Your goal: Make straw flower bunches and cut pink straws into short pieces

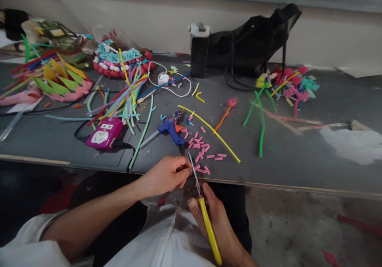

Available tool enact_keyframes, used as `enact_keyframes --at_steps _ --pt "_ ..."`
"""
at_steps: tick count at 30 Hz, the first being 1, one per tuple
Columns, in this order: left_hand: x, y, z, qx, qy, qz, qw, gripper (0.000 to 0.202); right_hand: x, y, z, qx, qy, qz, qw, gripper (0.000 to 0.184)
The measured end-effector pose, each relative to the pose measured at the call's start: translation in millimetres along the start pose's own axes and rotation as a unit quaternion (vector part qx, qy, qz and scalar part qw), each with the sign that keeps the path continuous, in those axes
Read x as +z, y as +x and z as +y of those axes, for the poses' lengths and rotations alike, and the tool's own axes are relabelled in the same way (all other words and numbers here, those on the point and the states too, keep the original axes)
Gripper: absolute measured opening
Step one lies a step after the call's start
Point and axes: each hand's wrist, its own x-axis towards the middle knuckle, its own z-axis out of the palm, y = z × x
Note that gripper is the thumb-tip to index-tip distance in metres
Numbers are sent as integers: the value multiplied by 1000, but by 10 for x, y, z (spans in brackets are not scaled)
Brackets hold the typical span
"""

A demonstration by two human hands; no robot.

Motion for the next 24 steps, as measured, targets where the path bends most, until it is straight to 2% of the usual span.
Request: enact_keyframes --at_steps 8,13,18,24 --pt "6 -8 12 2 -5 10 1000 26 12 3 111 35 -5 25 999 41" --pt "16 -4 -10 3 -25 6 1000 24 5 -2 84 38 -8 30 999 41" --pt "22 1 -29 -24 -122 -10 992 20 14 -13 111 83 73 14 994 43" --pt "-26 -20 31 -40 -265 -76 960 15 -33 -70 395 94 196 -1 976 41"
